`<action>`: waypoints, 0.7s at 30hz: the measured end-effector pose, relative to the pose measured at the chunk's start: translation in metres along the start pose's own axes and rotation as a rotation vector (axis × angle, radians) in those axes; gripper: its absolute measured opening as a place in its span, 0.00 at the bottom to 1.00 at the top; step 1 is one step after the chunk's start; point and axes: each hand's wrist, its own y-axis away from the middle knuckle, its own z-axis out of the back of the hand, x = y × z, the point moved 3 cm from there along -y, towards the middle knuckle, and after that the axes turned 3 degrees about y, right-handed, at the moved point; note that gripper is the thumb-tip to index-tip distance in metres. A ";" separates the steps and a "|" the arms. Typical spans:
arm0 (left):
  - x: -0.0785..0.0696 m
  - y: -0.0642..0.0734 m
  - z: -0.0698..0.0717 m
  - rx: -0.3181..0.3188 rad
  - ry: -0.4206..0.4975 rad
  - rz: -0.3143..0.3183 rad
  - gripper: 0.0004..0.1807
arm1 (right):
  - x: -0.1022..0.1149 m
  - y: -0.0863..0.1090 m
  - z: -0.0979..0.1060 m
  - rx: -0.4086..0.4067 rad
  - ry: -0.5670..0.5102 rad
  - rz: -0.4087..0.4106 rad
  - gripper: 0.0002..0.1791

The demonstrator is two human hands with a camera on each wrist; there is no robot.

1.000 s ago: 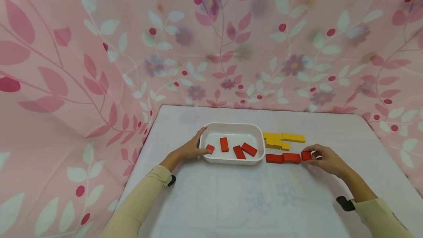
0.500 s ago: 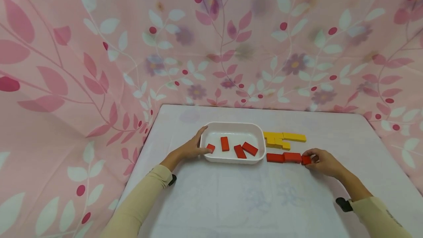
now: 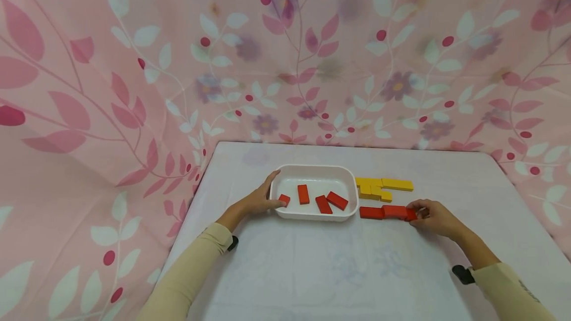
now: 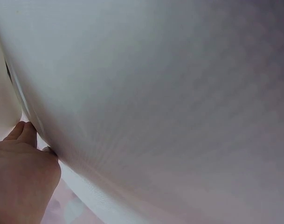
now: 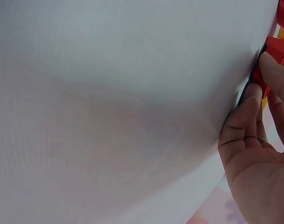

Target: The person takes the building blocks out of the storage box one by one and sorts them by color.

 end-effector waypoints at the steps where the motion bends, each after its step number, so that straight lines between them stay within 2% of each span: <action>1: 0.000 0.000 0.000 0.001 -0.003 0.002 0.57 | 0.000 0.000 0.000 0.002 -0.008 -0.005 0.26; 8: 0.000 0.001 0.000 -0.010 -0.018 0.003 0.57 | -0.002 0.000 0.000 0.002 -0.030 -0.013 0.28; 21: 0.003 0.000 0.000 -0.005 -0.029 0.021 0.57 | -0.002 0.000 0.004 0.020 -0.020 0.032 0.32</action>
